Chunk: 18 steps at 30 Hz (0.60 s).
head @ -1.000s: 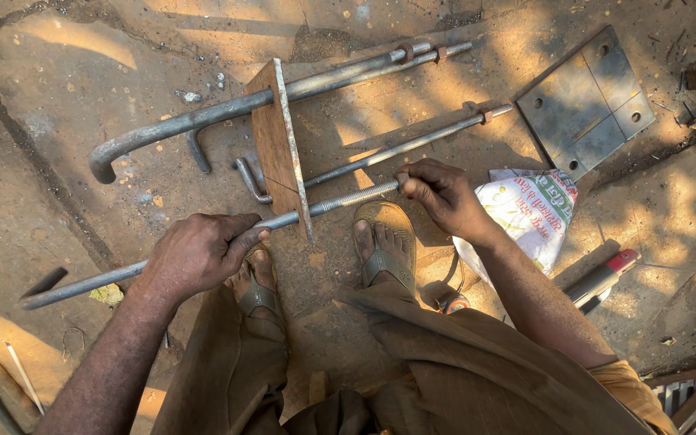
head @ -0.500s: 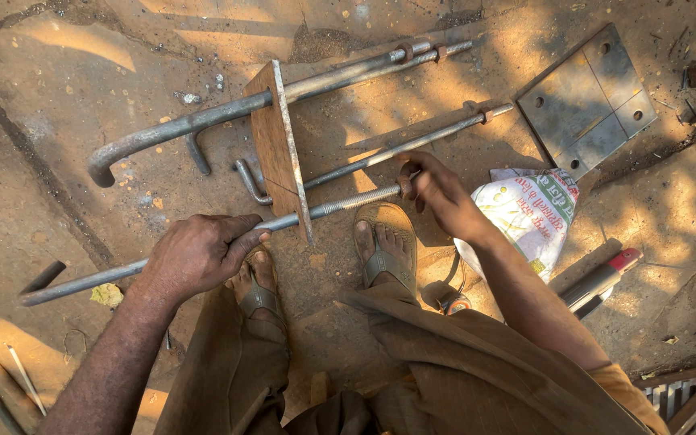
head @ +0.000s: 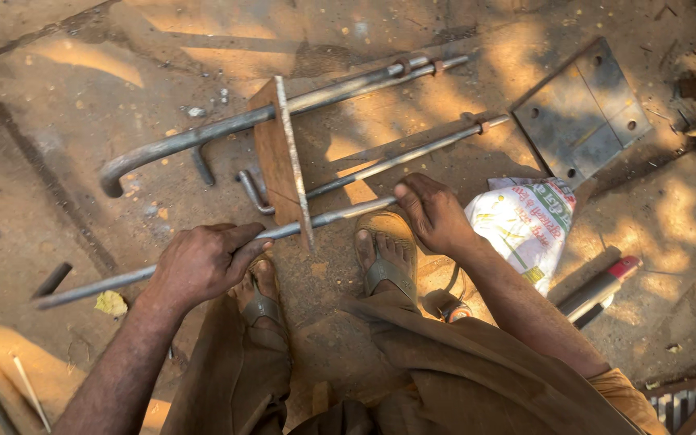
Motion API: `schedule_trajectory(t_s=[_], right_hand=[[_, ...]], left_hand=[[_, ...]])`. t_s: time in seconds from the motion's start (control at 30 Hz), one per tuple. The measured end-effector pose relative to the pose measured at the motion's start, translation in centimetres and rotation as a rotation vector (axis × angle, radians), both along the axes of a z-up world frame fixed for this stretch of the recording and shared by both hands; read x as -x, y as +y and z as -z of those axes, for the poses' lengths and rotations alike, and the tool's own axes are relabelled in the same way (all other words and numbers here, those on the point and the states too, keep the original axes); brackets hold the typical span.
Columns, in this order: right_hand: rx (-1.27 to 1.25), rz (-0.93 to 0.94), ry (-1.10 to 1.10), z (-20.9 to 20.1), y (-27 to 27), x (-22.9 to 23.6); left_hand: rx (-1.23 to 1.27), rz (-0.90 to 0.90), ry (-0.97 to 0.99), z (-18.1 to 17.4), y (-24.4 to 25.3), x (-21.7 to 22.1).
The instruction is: The person assembles metal rods and threaded bolts into a frame-like structure using a square metal plate. They insert rods through the plate, attach nuts, and adjust the components by hand to form a stable assembly.
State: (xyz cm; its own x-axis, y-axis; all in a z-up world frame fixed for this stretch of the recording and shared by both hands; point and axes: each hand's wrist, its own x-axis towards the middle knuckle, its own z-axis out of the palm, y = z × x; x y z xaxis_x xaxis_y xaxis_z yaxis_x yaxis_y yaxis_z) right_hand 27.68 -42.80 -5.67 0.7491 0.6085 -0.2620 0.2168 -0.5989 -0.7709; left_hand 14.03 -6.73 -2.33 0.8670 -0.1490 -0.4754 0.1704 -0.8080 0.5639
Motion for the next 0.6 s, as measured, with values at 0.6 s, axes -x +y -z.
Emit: schedule_trajectory(t_s=[0.6], right_hand=[[-0.029,0.236,0.064,4.6,0.7,0.7]], left_hand=[[0.374,-1.239,-0.131,2.3,15.4,14.8]])
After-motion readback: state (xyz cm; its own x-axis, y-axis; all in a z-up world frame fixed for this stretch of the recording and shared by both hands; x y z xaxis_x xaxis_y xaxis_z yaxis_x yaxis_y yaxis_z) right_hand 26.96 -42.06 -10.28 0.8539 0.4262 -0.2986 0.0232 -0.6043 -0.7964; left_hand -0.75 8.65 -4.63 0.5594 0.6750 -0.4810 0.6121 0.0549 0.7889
